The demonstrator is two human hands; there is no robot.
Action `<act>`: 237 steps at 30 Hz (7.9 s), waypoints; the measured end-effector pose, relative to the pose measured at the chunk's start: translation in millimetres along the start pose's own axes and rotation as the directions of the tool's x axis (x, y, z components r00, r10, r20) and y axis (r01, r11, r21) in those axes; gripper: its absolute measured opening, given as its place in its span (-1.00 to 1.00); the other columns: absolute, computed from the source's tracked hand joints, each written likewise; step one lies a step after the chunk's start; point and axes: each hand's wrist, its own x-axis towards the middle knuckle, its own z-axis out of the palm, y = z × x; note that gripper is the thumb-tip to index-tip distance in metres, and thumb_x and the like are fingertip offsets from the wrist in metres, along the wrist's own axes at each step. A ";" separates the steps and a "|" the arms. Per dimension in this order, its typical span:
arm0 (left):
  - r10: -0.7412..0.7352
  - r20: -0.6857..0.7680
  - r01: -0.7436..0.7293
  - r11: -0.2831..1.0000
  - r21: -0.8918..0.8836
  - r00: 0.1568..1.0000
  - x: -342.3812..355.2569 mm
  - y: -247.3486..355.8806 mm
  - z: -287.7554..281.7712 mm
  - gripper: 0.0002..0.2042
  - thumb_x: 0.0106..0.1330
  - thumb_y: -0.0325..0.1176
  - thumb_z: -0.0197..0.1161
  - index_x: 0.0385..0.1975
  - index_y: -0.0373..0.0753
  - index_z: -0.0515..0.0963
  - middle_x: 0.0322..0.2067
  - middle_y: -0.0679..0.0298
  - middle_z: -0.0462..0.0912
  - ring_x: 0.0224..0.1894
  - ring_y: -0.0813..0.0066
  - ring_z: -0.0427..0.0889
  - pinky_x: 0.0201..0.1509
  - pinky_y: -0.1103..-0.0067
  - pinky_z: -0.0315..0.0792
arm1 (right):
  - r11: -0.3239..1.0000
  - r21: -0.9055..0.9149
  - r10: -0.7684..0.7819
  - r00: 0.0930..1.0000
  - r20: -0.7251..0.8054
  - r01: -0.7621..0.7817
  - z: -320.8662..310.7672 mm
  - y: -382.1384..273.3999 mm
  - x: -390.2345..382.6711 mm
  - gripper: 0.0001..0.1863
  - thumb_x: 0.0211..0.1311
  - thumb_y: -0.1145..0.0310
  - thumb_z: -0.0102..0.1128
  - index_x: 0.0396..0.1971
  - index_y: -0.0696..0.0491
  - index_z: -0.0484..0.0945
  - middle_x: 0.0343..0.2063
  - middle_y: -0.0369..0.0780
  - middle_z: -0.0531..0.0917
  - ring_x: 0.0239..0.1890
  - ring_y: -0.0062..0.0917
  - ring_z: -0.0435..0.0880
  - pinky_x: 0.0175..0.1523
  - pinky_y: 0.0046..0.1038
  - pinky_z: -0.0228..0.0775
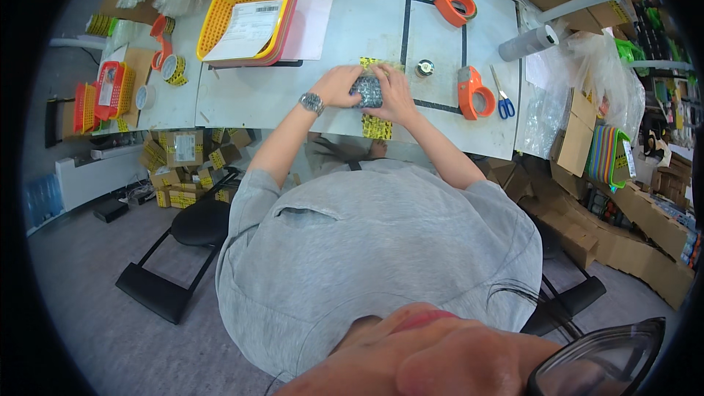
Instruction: The person seals a cardboard box with yellow tape, attaches a shipping label, and then wraps a small electronic item in bubble wrap using clear tape. The person works at a table in a warehouse environment.
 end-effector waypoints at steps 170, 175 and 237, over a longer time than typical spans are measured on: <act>-0.272 -0.334 0.007 0.784 -0.620 0.903 4.0 44.5 15.0 -0.53 0.53 -0.14 0.00 0.37 -0.13 0.27 0.38 0.14 0.29 0.43 0.28 0.25 0.49 0.12 0.06 | 0.088 0.995 0.299 0.954 0.016 -0.044 -127.9 -12.6 -115.0 -0.22 -0.14 0.23 0.36 0.18 0.24 0.44 -0.23 -0.19 0.72 -0.13 -0.38 0.72 0.01 -0.41 0.54; 0.090 -0.433 -0.441 0.275 -0.855 0.897 -23.6 156.8 -39.0 -0.37 0.42 -0.08 0.18 0.36 -0.30 0.21 0.33 0.07 0.33 0.36 0.27 0.34 0.40 0.26 0.23 | -0.534 0.772 0.376 0.914 -0.150 0.346 -120.5 -45.8 -83.8 -0.24 0.03 0.01 0.32 0.20 0.12 0.38 -0.01 -0.19 0.60 -0.10 -0.37 0.67 -0.10 -0.33 0.62; 0.646 -0.525 -0.795 0.598 -0.103 0.554 -22.8 227.2 -142.8 -0.87 -0.01 -0.43 0.48 -0.51 -0.12 0.64 0.07 0.14 0.58 0.23 0.07 0.42 0.29 0.21 0.30 | -0.521 0.839 0.090 0.988 -0.128 0.156 -120.8 -38.0 -68.1 0.07 -0.30 0.00 0.34 0.36 0.12 0.26 0.14 -0.01 0.52 0.10 -0.28 0.61 0.12 -0.30 0.56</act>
